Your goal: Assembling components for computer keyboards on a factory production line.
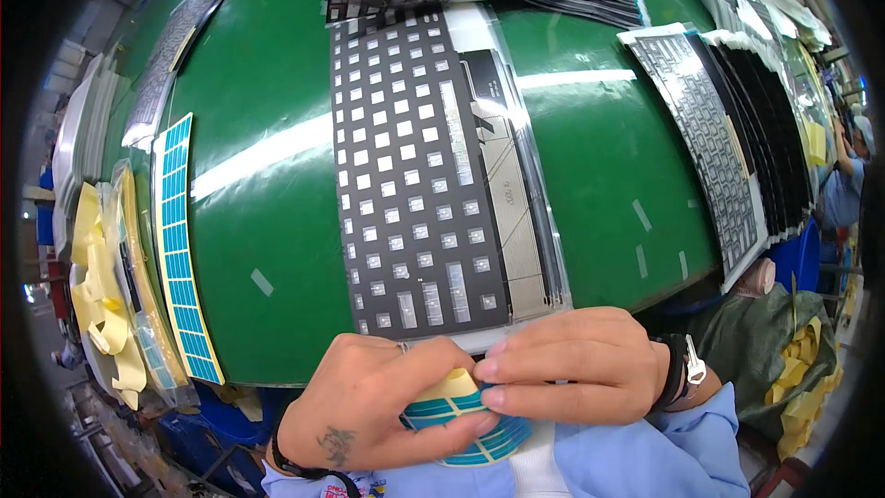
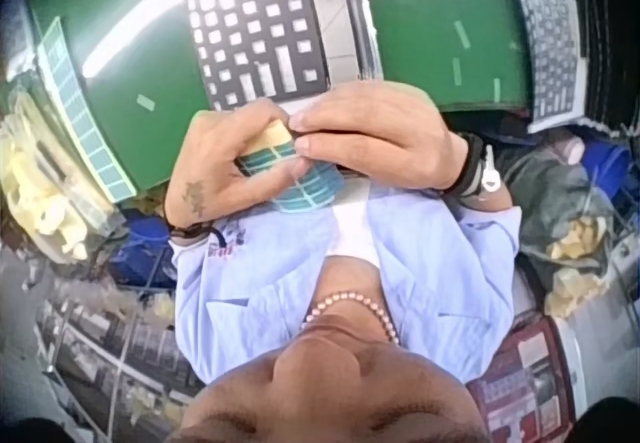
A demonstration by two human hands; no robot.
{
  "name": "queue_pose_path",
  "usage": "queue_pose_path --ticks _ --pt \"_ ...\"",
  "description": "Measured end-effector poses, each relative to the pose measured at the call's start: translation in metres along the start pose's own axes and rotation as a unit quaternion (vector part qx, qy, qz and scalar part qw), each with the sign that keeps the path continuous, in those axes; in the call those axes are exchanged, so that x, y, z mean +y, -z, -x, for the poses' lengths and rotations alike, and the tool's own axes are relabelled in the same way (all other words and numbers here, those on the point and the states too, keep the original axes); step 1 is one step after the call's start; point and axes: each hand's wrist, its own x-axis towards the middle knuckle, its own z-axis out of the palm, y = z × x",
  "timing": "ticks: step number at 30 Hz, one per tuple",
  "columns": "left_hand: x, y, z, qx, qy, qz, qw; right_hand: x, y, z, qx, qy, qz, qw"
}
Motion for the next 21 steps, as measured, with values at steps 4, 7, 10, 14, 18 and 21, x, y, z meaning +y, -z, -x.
queue_pose_path --ticks 4,7,10,14,18,21 --pt "0.01 -0.004 -0.003 -0.003 0.017 -0.124 0.992 -0.008 0.009 0.0 -0.023 -0.011 -0.027 0.999" --pt "0.004 -0.013 -0.003 0.069 -0.019 -0.179 0.981 -0.005 0.016 0.009 -0.001 -0.046 0.013 0.999" --pt "-0.004 -0.011 0.001 0.105 -0.06 -0.123 0.985 0.003 0.02 0.018 0.056 -0.168 0.067 0.982" --pt "-0.01 -0.019 0.005 0.124 -0.135 -0.081 0.98 0.007 0.011 0.023 0.078 -0.195 0.055 0.976" --pt "-0.015 -0.019 -0.001 0.122 -0.2 -0.151 0.96 0.011 0.006 0.028 0.066 -0.191 0.06 0.977" --pt "-0.018 -0.021 -0.003 0.12 -0.202 -0.208 0.949 0.012 0.006 0.029 0.061 -0.198 0.067 0.976"
